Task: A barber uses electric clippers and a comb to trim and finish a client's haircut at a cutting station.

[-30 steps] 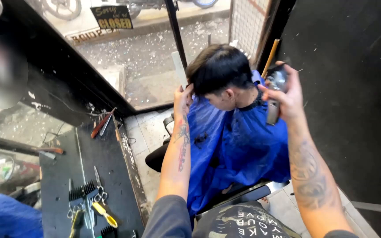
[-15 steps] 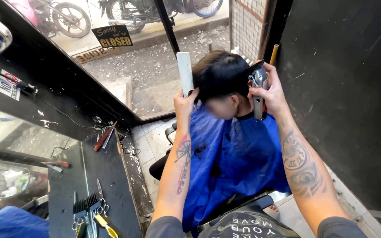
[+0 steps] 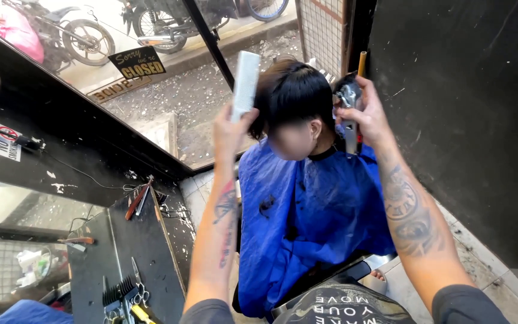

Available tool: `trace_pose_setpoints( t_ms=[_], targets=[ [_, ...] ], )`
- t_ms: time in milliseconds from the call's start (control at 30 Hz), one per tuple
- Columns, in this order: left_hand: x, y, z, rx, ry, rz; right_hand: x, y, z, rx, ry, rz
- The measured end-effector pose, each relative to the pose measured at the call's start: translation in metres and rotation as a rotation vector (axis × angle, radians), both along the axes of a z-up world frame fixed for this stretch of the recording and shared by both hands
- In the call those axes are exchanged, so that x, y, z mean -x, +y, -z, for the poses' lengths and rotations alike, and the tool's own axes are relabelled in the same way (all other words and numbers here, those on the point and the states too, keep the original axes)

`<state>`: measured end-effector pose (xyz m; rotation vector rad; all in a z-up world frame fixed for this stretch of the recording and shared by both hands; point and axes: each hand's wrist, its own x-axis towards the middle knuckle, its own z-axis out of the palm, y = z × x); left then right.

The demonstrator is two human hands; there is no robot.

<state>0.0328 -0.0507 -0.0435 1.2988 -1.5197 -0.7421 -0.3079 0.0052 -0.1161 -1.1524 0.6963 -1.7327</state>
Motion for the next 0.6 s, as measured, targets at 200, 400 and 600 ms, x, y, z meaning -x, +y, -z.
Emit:
trace_pose_setpoints(
  t_ms=[200, 400, 600],
  targets=[
    [-0.062, 0.045, -0.096, 0.399, -0.101, 0.218, 0.051, 0.087, -0.007, -0.169, 0.059, 0.096],
    [-0.071, -0.004, -0.051, 0.479, -0.776, 0.423, 0.044, 0.106, -0.001, -0.156, 0.103, 0.101],
    [-0.119, 0.056, -0.016, 0.214, -0.860, 0.691, 0.074, 0.185, -0.015, -0.480, 0.227, 0.314]
  ],
)
